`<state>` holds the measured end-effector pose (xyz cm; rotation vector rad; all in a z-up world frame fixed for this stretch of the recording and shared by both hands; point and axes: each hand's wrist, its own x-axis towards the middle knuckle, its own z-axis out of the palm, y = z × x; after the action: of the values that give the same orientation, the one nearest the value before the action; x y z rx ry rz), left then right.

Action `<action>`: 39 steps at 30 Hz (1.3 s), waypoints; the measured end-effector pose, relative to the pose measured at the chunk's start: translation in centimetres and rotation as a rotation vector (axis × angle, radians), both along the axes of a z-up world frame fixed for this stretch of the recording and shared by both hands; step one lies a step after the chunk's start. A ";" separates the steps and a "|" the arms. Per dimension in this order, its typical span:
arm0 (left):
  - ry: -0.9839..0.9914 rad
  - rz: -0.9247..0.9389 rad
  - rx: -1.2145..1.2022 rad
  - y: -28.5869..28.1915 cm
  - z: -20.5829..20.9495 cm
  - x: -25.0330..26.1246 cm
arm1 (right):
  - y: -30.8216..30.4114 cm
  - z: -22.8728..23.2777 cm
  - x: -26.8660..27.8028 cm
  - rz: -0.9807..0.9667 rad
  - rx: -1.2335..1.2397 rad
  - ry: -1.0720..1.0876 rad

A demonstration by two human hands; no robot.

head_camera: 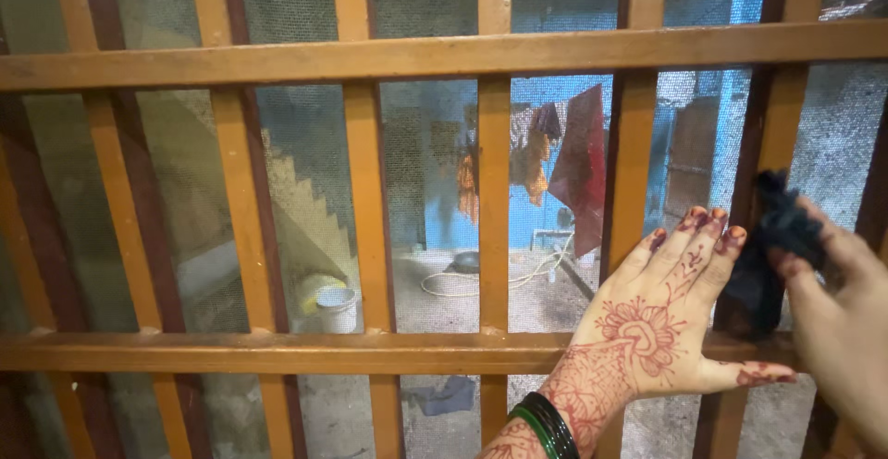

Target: The person wipes the wooden window frame and mesh screen with a dark cloth, moving methodically across the bars and panes. They briefly dip the cloth into a small bowl on the floor before resuming wiping the frame and screen.

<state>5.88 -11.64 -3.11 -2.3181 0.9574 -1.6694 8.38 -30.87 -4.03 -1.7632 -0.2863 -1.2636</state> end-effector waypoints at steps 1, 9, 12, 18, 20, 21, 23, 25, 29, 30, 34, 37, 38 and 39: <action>0.001 -0.010 -0.010 0.1 0.0 -0.1 | 0.3 -0.4 -0.7 0.025 -0.027 -0.047; -0.055 0.004 -0.081 0.2 0.1 -0.4 | 1.2 -1.2 -4.3 -0.405 -0.657 -0.245; -0.091 0.046 -0.073 0.2 0.2 -0.3 | -0.3 1.2 -3.0 -0.503 -1.058 -0.342; -0.084 0.071 -0.077 0.3 0.4 -0.4 | -2.4 2.7 0.2 -0.634 -1.557 -0.200; -0.059 0.062 -0.078 0.3 0.4 -0.4 | -3.1 3.2 0.9 -0.628 -1.683 -0.078; -0.045 0.056 -0.077 0.3 0.4 -0.4 | -3.4 3.5 1.2 -0.624 -1.743 -0.013; -0.054 0.056 -0.083 0.2 0.4 -0.3 | -3.3 4.7 1.8 -0.680 -1.834 0.041; -0.061 0.055 -0.084 0.1 0.3 -0.2 | -3.1 6.6 1.7 -0.752 -1.903 0.134; -0.064 0.030 -0.090 0.1 0.3 -0.1 | -0.9 12.2 -0.3 -0.925 -1.899 0.296; -0.064 0.017 -0.096 0.2 0.3 -0.1 | -0.2 13.6 -1.0 -0.967 -1.876 0.311; -0.074 0.021 -0.112 0.2 0.2 -0.5 | 1.5 16.3 -3.1 -1.175 -1.790 0.299; -0.093 0.027 -0.115 0.4 0.2 -0.7 | 0.3 16.2 -2.2 -1.164 -1.666 0.077; -0.089 0.024 -0.114 0.4 0.3 -0.6 | -0.5 15.3 -1.6 -1.154 -1.653 0.009; -0.083 0.021 -0.114 0.4 0.3 -0.5 | -1.3 14.3 -0.8 -1.105 -1.646 -0.051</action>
<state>5.36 -11.28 -2.79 -2.2983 0.8400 -1.8412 7.63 -32.12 10.25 -3.5932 -0.4581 -2.0471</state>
